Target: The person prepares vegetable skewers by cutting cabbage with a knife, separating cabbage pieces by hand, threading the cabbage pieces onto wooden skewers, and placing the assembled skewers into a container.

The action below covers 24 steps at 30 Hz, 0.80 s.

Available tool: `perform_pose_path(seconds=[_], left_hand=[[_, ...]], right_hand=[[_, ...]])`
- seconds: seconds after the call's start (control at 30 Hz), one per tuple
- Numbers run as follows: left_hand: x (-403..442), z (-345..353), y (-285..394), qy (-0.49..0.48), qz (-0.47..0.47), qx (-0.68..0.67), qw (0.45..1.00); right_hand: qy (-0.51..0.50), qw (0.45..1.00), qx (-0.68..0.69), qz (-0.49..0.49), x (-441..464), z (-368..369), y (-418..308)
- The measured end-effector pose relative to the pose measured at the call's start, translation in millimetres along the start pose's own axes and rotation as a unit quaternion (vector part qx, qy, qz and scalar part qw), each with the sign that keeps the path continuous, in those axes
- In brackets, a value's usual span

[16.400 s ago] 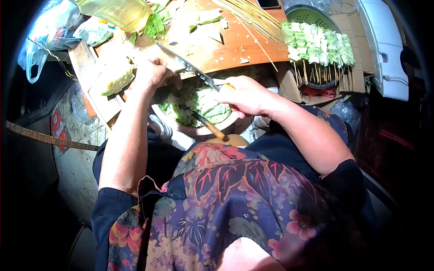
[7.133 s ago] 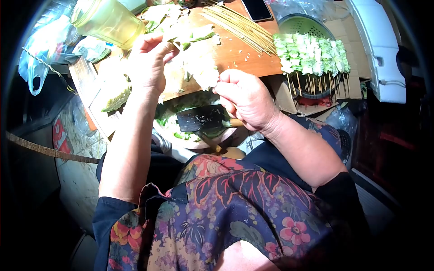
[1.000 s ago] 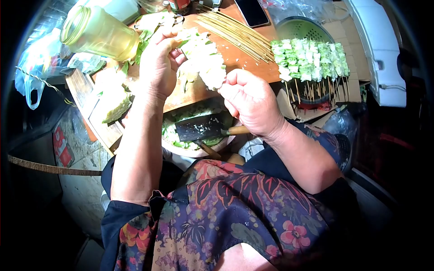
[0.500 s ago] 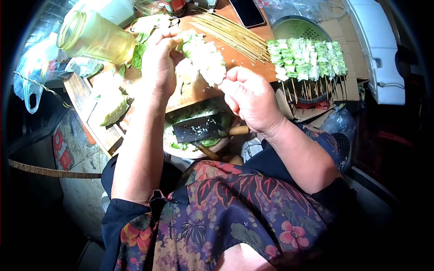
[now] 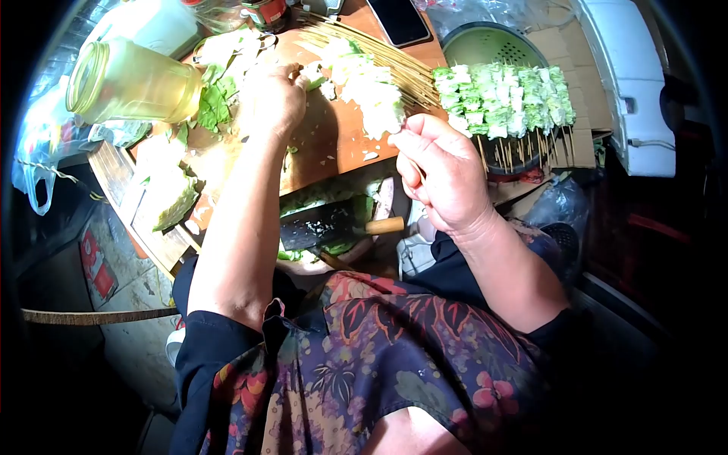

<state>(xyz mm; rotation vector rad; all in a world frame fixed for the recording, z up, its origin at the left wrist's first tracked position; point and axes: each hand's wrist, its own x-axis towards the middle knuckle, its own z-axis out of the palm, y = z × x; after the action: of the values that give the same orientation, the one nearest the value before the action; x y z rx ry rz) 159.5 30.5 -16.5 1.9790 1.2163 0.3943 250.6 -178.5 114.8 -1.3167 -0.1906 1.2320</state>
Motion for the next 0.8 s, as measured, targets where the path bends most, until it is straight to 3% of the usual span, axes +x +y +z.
perform_pose_path(seconds=[0.07, 0.17, 0.4, 0.43, 0.47, 0.5, 0.57, 0.8], left_hand=[[-5, -7, 21, -0.038, -0.025, 0.100, 0.994], [0, -3, 12, -0.055, -0.006, 0.114, 0.992], [-11, -5, 26, -0.038, -0.071, 0.040, 0.996], [-9, -2, 17, -0.052, -0.142, -0.155, 0.976], [-8, -1, 11, -0.064, -0.206, -0.342, 0.914], [-10, -4, 13, -0.063, -0.205, -0.341, 0.915], [-12, -16, 17, 0.003, -0.207, -0.543, 0.814], [-31, -56, 25, -0.001, -0.162, -0.592, 0.789]], right_hand=[[0.002, 1.000, 0.000, 0.000, 2, -2, 1], [0.001, 1.000, -0.003, 0.005, 2, -2, -2], [-0.008, 1.000, -0.026, -0.001, 1, 5, 1], [-0.009, 1.000, -0.030, 0.003, 0, 4, 1], [-0.009, 1.000, -0.029, 0.002, -1, 4, 2], [-0.025, 0.999, -0.042, 0.001, -1, 3, 4], [-0.044, 0.998, -0.054, -0.002, -1, 3, 8], [-0.094, 0.987, -0.128, -0.017, -2, 8, 12]])
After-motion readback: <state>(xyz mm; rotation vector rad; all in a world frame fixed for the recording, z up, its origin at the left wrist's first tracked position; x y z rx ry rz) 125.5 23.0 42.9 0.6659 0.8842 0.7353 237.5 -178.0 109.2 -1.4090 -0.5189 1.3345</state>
